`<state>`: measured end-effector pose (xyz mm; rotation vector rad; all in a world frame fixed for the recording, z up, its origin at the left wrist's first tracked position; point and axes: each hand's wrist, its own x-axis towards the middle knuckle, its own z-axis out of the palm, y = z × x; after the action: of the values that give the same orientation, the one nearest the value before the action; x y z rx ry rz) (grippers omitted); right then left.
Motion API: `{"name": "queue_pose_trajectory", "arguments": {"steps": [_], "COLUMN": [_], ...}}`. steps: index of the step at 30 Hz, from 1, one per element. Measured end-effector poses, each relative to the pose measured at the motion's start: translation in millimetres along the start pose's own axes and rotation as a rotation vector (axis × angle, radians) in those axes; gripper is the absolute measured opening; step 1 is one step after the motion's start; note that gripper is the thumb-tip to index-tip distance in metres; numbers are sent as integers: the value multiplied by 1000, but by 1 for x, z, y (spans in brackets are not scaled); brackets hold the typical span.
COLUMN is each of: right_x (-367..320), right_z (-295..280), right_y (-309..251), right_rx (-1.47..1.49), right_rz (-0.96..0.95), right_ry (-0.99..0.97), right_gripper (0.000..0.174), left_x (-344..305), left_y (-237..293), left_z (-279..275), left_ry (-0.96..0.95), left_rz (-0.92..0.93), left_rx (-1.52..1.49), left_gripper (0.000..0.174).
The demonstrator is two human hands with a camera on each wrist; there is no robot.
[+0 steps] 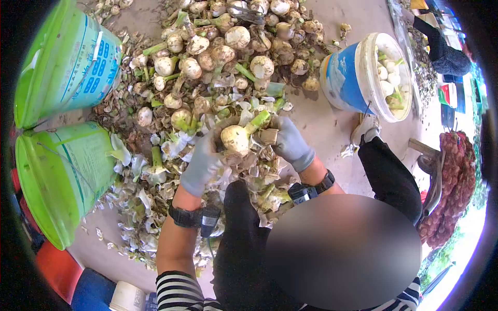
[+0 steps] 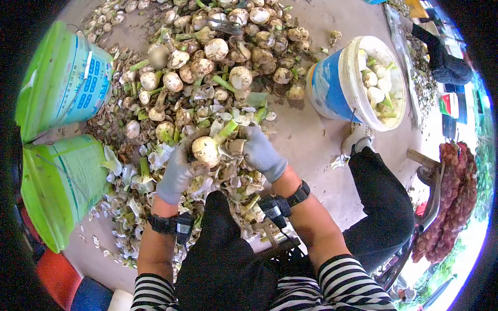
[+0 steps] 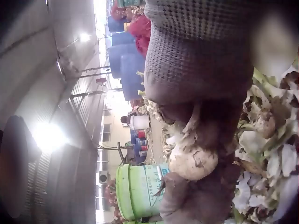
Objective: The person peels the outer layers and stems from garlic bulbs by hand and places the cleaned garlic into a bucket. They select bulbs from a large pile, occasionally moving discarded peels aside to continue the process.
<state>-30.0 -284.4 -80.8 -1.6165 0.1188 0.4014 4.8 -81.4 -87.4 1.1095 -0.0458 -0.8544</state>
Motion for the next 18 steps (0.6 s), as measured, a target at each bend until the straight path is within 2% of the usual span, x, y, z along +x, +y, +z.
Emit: {"name": "queue_pose_trajectory", "arguments": {"steps": [1,2,4,5,7,8,9,11,12,15,18], "right_x": [-1,-2,1,3,6,5,3,1,0,-7,-5], "right_z": [1,2,12,16,12,6,4,3,2,4,20], "right_y": [-5,-7,-2,1,5,3,3,16,21,14,-7], "right_rx": [49,98,131,164,109,68,30,59,84,60,192], "right_rz": [23,47,14,-23,-9,-47,-83,-19,43,-39,-8], "right_ry": [-5,-10,43,99,118,45,-26,0,23,72,163], "right_gripper": [27,28,28,28,26,25,25,24,24,26,24], "left_x": [0,1,3,3,2,-1,-2,-5,-6,-5,1], "left_y": [-3,-5,-12,-15,-17,-18,-18,-15,-13,-17,-19], "left_z": [-1,-1,0,0,0,0,-2,-5,-1,4,6], "left_ry": [-10,-10,48,46,46,55,56,-7,18,30,7], "left_rz": [-12,-12,106,104,17,-41,-44,-100,-46,40,100], "left_rx": [-139,-139,141,138,-25,-190,-189,-217,-35,-158,-53], "left_gripper": [83,83,84,84,84,82,82,82,82,83,83]}}
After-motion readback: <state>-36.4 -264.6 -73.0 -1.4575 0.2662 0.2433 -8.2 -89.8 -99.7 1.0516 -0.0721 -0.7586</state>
